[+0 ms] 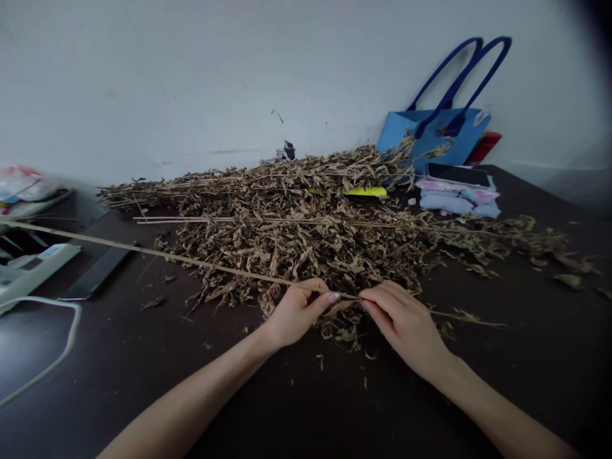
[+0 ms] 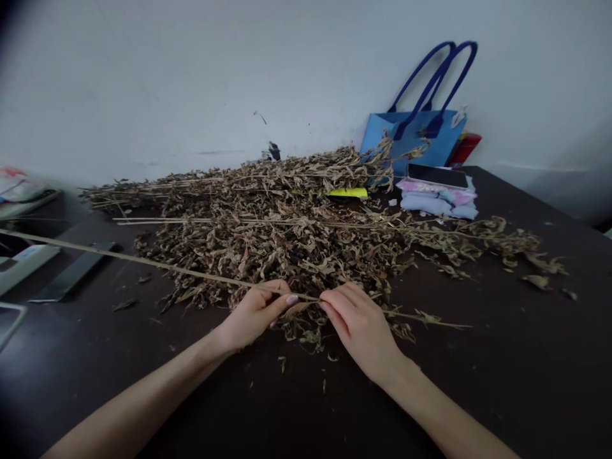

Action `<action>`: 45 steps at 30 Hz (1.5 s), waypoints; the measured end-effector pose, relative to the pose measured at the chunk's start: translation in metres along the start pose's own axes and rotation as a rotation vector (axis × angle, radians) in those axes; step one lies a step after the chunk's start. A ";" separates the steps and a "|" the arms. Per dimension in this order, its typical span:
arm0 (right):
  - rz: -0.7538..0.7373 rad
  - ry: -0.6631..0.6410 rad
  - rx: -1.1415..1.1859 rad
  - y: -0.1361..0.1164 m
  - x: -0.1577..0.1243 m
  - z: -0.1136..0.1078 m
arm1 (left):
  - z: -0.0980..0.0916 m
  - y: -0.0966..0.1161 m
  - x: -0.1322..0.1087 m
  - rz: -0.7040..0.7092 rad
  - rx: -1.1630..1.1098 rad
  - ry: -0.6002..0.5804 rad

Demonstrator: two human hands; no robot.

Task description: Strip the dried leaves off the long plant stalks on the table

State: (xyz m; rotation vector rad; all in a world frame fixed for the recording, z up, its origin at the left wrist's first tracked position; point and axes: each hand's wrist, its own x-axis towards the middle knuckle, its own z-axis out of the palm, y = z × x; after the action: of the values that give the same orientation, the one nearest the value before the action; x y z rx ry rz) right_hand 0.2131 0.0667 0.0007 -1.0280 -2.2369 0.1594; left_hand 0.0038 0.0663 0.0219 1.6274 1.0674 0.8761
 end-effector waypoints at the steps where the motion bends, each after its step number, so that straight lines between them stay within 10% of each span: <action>1: 0.010 -0.011 0.007 0.000 0.000 0.000 | -0.001 0.001 0.000 -0.003 0.006 -0.010; 19: 0.021 0.145 -0.105 0.021 0.009 -0.020 | -0.016 0.004 -0.007 -0.141 0.159 -0.060; 27: 0.016 0.153 -0.086 0.018 0.011 -0.020 | -0.019 0.016 -0.029 0.109 0.583 0.093; 35: 0.000 0.133 -0.031 0.015 0.009 -0.019 | 0.010 -0.013 -0.043 0.222 1.108 -0.235; 45: -0.006 0.122 -0.051 0.019 0.007 -0.012 | -0.024 -0.003 -0.020 0.099 0.794 -0.291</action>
State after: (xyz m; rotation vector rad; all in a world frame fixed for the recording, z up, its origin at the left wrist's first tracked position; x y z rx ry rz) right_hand 0.2294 0.0827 0.0067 -1.0297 -2.1428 0.0360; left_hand -0.0252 0.0563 0.0243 2.3863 1.2052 0.2419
